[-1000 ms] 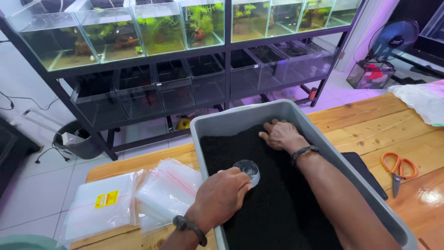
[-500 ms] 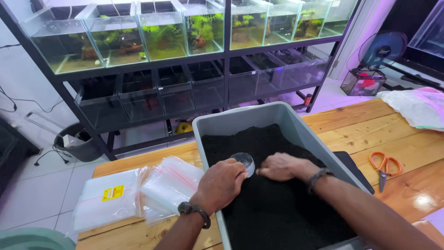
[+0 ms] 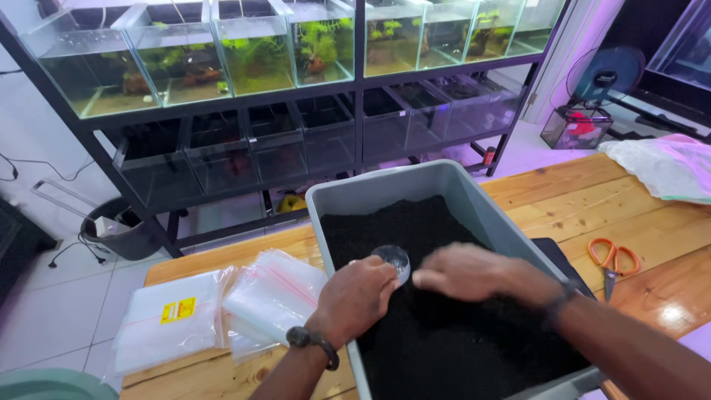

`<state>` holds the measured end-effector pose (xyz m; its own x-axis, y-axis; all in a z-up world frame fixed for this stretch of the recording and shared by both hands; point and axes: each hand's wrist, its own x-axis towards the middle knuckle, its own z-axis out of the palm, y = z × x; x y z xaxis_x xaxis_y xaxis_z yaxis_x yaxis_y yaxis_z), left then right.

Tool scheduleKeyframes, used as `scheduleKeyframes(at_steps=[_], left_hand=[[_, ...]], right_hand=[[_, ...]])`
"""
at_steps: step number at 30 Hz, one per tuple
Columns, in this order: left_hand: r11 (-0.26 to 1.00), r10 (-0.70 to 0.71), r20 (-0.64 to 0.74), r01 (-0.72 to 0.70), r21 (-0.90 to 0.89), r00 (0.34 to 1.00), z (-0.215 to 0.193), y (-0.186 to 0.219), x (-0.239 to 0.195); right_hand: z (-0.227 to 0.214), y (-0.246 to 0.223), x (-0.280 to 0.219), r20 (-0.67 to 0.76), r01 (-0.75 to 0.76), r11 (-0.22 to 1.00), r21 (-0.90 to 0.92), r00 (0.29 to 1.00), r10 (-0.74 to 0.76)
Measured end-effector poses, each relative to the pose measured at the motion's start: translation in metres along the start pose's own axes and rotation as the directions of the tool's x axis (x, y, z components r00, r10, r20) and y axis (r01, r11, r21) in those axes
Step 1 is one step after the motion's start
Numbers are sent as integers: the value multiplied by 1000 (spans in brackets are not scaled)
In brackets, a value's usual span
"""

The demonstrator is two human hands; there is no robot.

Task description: The person scoops soil from a large container into a plastic bag and then places the bag into a bucket.

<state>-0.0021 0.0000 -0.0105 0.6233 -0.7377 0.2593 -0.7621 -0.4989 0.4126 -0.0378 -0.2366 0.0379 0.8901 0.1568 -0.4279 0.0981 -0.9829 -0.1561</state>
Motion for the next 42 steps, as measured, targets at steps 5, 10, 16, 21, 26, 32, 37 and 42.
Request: scheduleKeyframes(at_steps=[5,10,16,21,26,32,37,42], left_hand=[[1000,20,-19,-20,1,1000,3,-2,-2],[1000,23,-29,-24,-13,999,4,-4,-1],[999,34,-7,-34,-33,999,1,-1,-1],[1000,18,17,-17,-21,1000,1,-2,-2],[1000,8,4,-8,-16,1000,0,-3,-3],[1000,17,-32,-17,-5,999,5,-7,1],[1000,27,-59,-28,-4,998,7,-10,2],[1000,15,-76,-15,7,997,9,-8,1]], right_hand=[[7,63,111,-244,-96,995,-24,966,87],[27,105,178,-377,-189,980,-56,913,154],[43,110,183,-452,-240,963,-124,877,160],[26,95,161,-253,-243,969,-50,942,223],[39,92,145,-149,-236,971,-36,962,228],[34,55,86,10,-245,966,-87,969,247],[45,27,36,12,-189,981,-30,982,190],[64,0,-13,19,-54,996,-65,998,55]])
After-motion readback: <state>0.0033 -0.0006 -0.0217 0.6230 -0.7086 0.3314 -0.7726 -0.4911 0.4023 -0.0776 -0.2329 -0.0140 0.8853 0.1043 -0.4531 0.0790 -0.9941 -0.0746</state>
